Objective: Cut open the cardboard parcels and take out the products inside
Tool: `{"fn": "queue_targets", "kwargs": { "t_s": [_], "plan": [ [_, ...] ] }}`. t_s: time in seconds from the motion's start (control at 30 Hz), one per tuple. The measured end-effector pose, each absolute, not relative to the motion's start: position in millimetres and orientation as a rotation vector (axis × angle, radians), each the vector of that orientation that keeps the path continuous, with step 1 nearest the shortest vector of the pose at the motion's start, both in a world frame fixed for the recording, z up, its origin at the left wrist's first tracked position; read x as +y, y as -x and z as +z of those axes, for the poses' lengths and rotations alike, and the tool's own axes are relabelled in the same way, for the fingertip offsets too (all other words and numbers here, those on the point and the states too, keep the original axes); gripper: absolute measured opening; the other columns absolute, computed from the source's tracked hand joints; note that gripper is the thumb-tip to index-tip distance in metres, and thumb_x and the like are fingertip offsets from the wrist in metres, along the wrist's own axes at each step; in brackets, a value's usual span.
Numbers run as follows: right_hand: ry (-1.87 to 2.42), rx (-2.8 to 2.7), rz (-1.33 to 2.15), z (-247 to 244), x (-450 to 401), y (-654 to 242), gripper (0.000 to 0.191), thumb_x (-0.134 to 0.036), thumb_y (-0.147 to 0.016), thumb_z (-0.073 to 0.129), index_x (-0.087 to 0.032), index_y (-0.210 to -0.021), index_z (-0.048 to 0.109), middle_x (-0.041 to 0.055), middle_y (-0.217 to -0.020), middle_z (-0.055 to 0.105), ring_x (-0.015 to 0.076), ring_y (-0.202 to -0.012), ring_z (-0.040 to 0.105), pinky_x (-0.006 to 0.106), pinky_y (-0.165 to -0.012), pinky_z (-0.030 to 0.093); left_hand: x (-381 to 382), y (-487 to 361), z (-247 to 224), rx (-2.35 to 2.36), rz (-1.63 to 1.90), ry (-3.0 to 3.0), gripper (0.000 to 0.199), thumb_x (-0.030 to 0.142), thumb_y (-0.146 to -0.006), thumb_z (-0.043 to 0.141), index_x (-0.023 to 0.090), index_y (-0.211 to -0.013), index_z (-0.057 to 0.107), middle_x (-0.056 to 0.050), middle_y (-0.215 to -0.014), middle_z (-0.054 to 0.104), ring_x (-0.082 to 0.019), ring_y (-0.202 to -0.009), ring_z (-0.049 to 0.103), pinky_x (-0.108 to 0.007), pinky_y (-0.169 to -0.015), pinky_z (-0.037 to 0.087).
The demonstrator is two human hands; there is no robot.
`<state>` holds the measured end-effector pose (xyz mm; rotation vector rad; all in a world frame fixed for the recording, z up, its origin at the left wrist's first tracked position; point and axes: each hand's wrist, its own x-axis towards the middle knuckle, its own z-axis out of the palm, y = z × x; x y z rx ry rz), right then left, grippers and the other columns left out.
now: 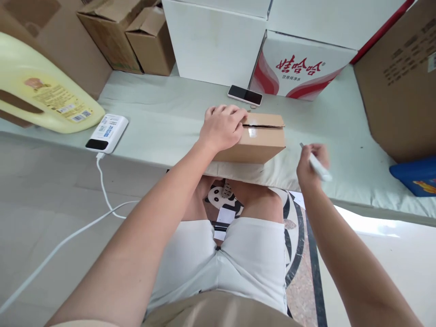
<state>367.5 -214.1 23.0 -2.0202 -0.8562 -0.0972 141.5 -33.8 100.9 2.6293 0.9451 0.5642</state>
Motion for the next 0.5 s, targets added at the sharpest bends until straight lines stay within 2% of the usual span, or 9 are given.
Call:
{"fn": "queue_targets", "kwargs": {
  "t_s": [0.03, 0.1, 0.27, 0.4, 0.5],
  "plan": [
    [2.122, -0.890, -0.094, 12, -225, -377, 0.030, -0.051, -0.086, 0.053, -0.022, -0.092, 0.057, 0.0001, -0.071, 0.053, 0.0187, -0.067, 0.050, 0.038, -0.074, 0.047, -35, -141, 101, 0.947, 0.586, -2.627, 0.040, 0.018, -0.095, 0.041, 0.032, -0.118, 0.070, -0.003, -0.135, 0.068, -0.030, -0.129, 0.055, -0.055, -0.118, 0.031],
    [2.273, -0.947, -0.101, -6, -242, -393, 0.025, -0.040, -0.078, 0.056, -0.021, -0.094, 0.061, 0.0039, -0.080, 0.059, 0.0218, -0.076, 0.054, 0.042, -0.080, 0.048, -36, -141, 100, 0.952, 0.636, -2.626, 0.040, 0.017, -0.094, 0.041, 0.032, -0.117, 0.070, -0.004, -0.133, 0.068, -0.030, -0.129, 0.055, -0.057, -0.121, 0.027],
    [2.359, -0.961, -0.111, -20, -253, -415, 0.036, -0.024, -0.072, 0.048, -0.020, -0.101, 0.068, 0.0127, -0.096, 0.065, 0.0288, -0.093, 0.060, 0.052, -0.092, 0.049, -39, -140, 101, 0.933, 0.706, -2.639, 0.040, 0.016, -0.095, 0.038, 0.031, -0.113, 0.070, -0.006, -0.129, 0.068, -0.029, -0.126, 0.056, -0.057, -0.122, 0.024],
    [2.153, -1.063, -0.263, 13, -232, -396, 0.036, -0.024, -0.079, 0.047, -0.019, -0.106, 0.070, 0.0140, -0.101, 0.067, 0.0287, -0.099, 0.063, 0.050, -0.092, 0.051, -36, -140, 101, 0.919, 0.691, -2.636, 0.038, 0.016, -0.096, 0.039, 0.031, -0.111, 0.070, -0.005, -0.124, 0.070, -0.029, -0.122, 0.058, -0.052, -0.112, 0.035],
    [1.894, -1.353, -0.325, 53, -203, -355, 0.031, -0.027, -0.090, 0.046, -0.022, -0.107, 0.071, 0.0120, -0.103, 0.069, 0.0270, -0.100, 0.064, 0.046, -0.092, 0.052, -32, -140, 101, 0.900, 0.662, -2.629, 0.037, 0.016, -0.097, 0.039, 0.032, -0.111, 0.070, -0.005, -0.122, 0.072, -0.029, -0.119, 0.060, -0.049, -0.101, 0.043]
  ]
}}
